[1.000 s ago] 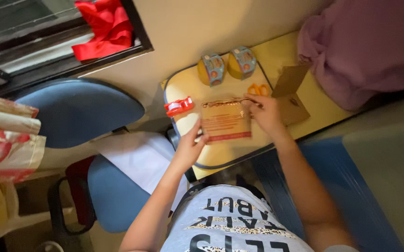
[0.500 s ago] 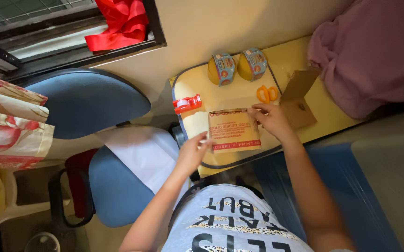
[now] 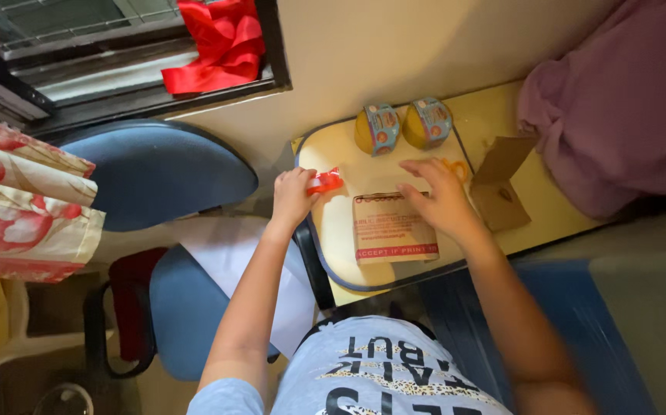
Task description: The person tapes a small cardboard box shut using a red tape dispenser, then places two round packaged items into the box and closes the flaps. The workspace is a small table with scissors and other items nearby.
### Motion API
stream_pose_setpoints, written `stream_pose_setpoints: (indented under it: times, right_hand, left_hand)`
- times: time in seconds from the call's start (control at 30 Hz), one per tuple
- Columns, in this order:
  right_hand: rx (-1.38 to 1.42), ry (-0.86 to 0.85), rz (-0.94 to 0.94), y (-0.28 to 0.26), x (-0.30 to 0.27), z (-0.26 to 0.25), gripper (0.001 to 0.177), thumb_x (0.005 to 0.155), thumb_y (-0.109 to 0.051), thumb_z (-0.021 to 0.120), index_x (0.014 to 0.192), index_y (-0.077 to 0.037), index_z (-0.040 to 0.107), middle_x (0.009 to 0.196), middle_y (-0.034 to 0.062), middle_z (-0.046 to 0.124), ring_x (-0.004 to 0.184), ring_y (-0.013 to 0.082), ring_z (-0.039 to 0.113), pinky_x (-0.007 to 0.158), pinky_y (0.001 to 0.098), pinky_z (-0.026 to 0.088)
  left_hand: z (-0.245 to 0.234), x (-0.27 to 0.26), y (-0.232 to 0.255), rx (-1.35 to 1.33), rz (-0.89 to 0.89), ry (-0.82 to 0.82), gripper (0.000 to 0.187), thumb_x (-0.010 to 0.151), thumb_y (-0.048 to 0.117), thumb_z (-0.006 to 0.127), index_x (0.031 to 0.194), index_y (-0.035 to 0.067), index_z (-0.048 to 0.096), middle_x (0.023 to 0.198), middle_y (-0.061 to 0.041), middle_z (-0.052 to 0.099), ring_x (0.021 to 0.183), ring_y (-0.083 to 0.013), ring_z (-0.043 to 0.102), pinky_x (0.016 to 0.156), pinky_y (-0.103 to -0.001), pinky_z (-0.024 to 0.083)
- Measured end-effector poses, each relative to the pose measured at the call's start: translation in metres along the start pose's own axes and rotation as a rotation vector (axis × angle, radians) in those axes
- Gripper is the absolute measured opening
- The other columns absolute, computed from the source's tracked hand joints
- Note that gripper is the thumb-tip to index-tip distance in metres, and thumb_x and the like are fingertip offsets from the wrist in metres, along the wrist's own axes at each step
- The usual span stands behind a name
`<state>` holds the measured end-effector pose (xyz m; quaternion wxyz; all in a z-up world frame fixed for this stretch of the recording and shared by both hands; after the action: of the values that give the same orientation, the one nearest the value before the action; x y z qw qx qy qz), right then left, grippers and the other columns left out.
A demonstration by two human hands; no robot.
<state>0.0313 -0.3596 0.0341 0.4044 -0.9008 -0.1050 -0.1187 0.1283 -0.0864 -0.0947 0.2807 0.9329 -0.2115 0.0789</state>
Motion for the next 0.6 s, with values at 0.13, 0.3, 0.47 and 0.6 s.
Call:
stream_pose_setpoints:
  times: [0.13, 0.3, 0.47, 0.6]
  right_hand:
    - [-0.049, -0.078, -0.156, -0.038, 0.03, 0.017, 0.038, 0.089, -0.018, 0.076, 0.124, -0.005, 0.068, 0.116, 0.0142, 0.068, 0.114, 0.0336, 0.062, 0.099, 0.0426, 0.048]
    - [-0.067, -0.257, -0.411, -0.087, 0.05, 0.065, 0.052, 0.079, -0.016, 0.08, 0.128, -0.008, 0.064, 0.122, 0.0145, 0.066, 0.118, 0.0347, 0.058, 0.103, 0.0445, 0.044]
    - [-0.075, -0.484, -0.438, -0.122, 0.052, 0.11, 0.058, 0.072, -0.021, 0.085, 0.127, -0.012, 0.066, 0.106, 0.0078, 0.069, 0.108, 0.0305, 0.058, 0.102, 0.047, 0.038]
    - [-0.106, -0.642, -0.453, -0.136, 0.052, 0.14, 0.056, 0.074, -0.023, 0.085, 0.125, -0.013, 0.066, 0.096, 0.0045, 0.072, 0.105, 0.0277, 0.059, 0.112, 0.053, 0.029]
  left_hand:
    - [-0.033, -0.014, 0.01, -0.124, 0.011, 0.077, 0.046, 0.071, 0.013, 0.084, 0.114, 0.006, 0.069, 0.109, -0.012, 0.064, 0.106, -0.0346, 0.059, 0.094, -0.044, 0.048]
    - [-0.096, -0.056, 0.044, -0.188, 0.071, 0.164, 0.049, 0.067, 0.006, 0.082, 0.114, 0.004, 0.068, 0.11, -0.012, 0.064, 0.104, -0.0361, 0.058, 0.09, -0.044, 0.05]
    - [-0.134, -0.095, 0.061, -0.155, 0.008, 0.197, 0.052, 0.065, 0.003, 0.08, 0.116, 0.004, 0.067, 0.109, -0.011, 0.064, 0.105, -0.0342, 0.059, 0.089, -0.044, 0.051]
    - [-0.147, -0.12, 0.056, -0.131, -0.075, 0.228, 0.05, 0.068, 0.005, 0.081, 0.116, 0.004, 0.067, 0.109, -0.01, 0.064, 0.103, -0.0333, 0.06, 0.087, -0.043, 0.051]
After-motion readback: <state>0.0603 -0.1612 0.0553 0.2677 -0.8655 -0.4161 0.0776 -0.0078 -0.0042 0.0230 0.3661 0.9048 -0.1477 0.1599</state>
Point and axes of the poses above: each hand's wrist, its own x-axis towards the middle knuckle, its own z-axis out of the palm, y = z × x, the point moved 5 cm from there along x, towards the middle knuckle
